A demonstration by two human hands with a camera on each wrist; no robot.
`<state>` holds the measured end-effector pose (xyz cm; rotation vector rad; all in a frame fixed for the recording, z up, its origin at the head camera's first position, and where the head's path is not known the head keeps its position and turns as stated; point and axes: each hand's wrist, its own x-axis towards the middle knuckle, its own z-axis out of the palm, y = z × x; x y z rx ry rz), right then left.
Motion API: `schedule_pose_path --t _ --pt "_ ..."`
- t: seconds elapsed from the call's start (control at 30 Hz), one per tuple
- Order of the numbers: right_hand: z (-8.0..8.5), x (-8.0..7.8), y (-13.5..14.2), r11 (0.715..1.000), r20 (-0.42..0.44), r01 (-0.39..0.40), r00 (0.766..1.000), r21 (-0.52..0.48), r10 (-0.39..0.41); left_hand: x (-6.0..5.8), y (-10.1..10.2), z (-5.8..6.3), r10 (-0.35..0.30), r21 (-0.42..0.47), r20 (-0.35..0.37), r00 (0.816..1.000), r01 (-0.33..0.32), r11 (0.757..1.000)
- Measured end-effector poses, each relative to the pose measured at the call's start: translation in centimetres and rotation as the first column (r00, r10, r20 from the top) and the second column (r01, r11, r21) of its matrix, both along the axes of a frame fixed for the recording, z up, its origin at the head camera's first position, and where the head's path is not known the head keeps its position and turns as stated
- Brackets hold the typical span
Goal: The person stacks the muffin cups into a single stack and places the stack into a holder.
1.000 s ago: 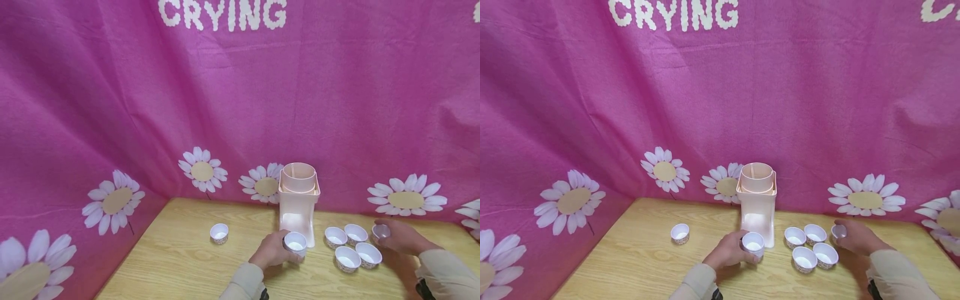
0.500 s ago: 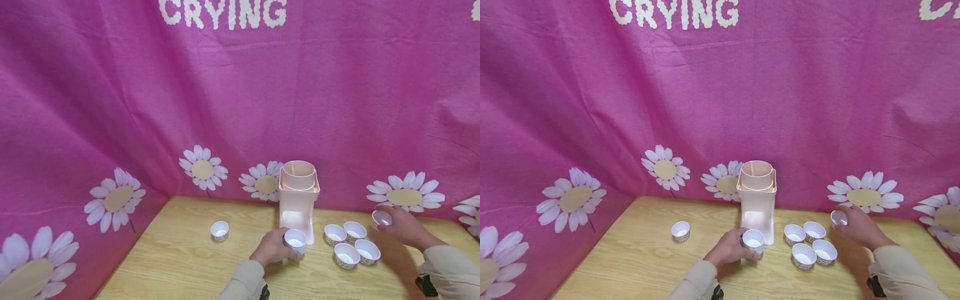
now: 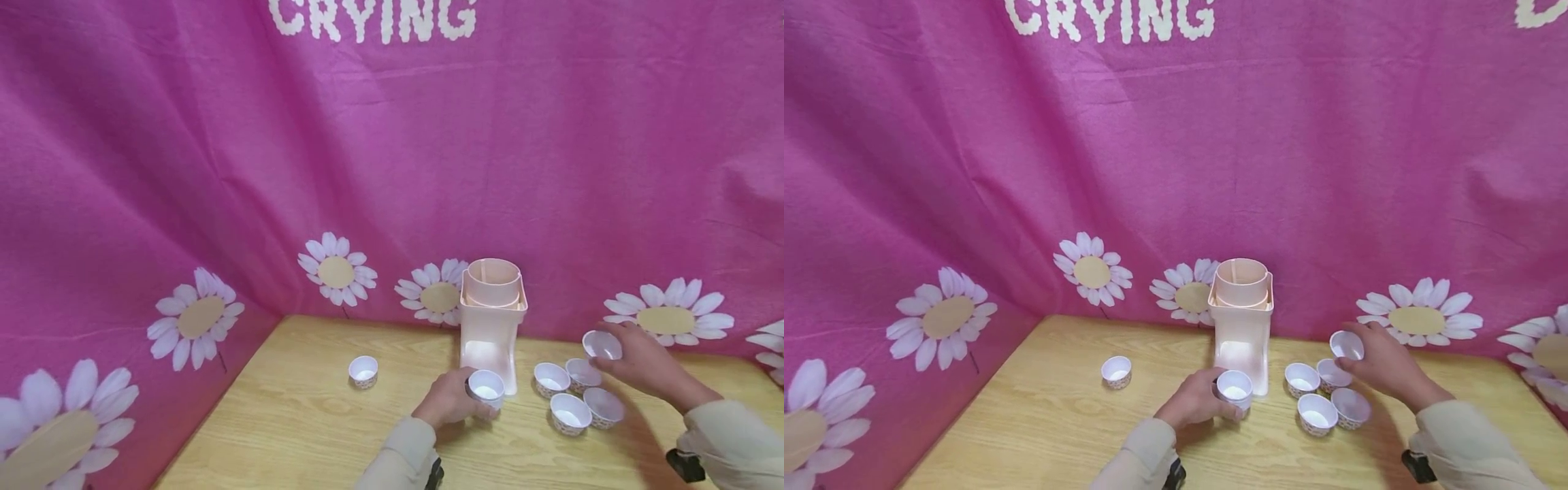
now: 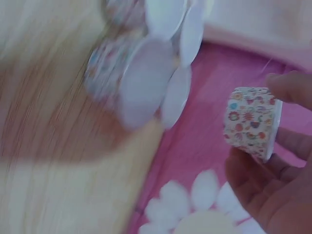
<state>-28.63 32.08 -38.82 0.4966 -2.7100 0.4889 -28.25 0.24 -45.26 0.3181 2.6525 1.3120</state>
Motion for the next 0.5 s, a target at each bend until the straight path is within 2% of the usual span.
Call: schedule_pose_path --t 0.13,0.33,0.5 --pt "0.7 1.1 -2.2 0.999 0.033 -0.033 0.999 0.007 0.033 -0.4 0.1 0.0 -0.009 0.026 0.006 1.0 0.008 1.0" --pt "0.7 2.8 -5.7 0.996 0.029 -0.085 0.996 0.013 0.084 -0.5 0.1 0.1 0.004 0.011 -0.011 1.0 -0.004 1.0" --pt "0.7 3.3 -8.5 0.989 0.005 -0.147 0.989 -0.002 0.147 -0.3 -0.2 0.0 -0.001 0.003 -0.036 0.999 0.001 1.0"
